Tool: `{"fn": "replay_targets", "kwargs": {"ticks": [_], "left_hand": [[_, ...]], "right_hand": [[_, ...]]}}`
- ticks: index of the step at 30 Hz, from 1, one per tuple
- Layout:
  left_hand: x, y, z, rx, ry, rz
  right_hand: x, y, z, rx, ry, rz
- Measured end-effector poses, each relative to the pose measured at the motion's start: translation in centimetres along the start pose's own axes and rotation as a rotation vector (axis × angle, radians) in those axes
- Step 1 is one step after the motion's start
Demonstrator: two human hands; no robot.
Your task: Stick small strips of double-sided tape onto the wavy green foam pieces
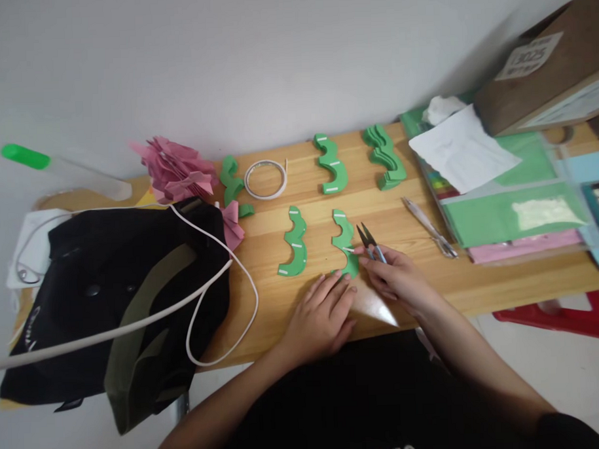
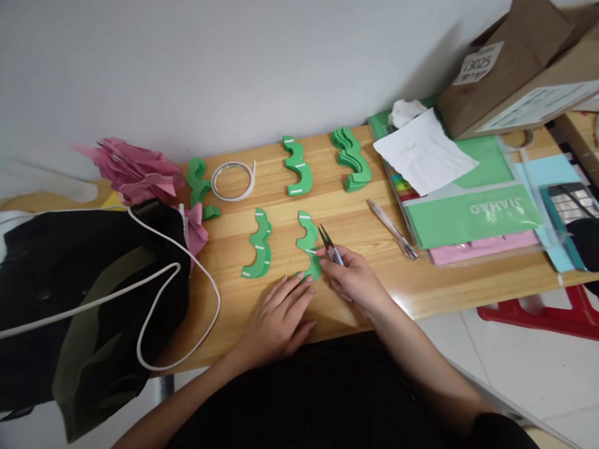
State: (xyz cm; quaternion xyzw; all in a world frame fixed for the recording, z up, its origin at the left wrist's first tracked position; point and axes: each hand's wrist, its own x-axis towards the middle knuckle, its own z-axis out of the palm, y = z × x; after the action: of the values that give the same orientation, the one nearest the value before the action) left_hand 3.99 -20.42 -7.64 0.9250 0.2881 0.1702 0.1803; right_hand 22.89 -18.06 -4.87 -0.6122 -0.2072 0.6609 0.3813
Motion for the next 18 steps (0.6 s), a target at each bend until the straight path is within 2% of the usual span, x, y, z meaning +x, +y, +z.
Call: {"fn": "replay_targets", "kwargs": {"ticks": [18], "left_hand": [[-0.05, -0.03, 0.09, 0.060, 0.039, 0.012]], "right_hand": [[0.28, 0.11, -0.50, -0.028, -0.028, 0.020]]}}
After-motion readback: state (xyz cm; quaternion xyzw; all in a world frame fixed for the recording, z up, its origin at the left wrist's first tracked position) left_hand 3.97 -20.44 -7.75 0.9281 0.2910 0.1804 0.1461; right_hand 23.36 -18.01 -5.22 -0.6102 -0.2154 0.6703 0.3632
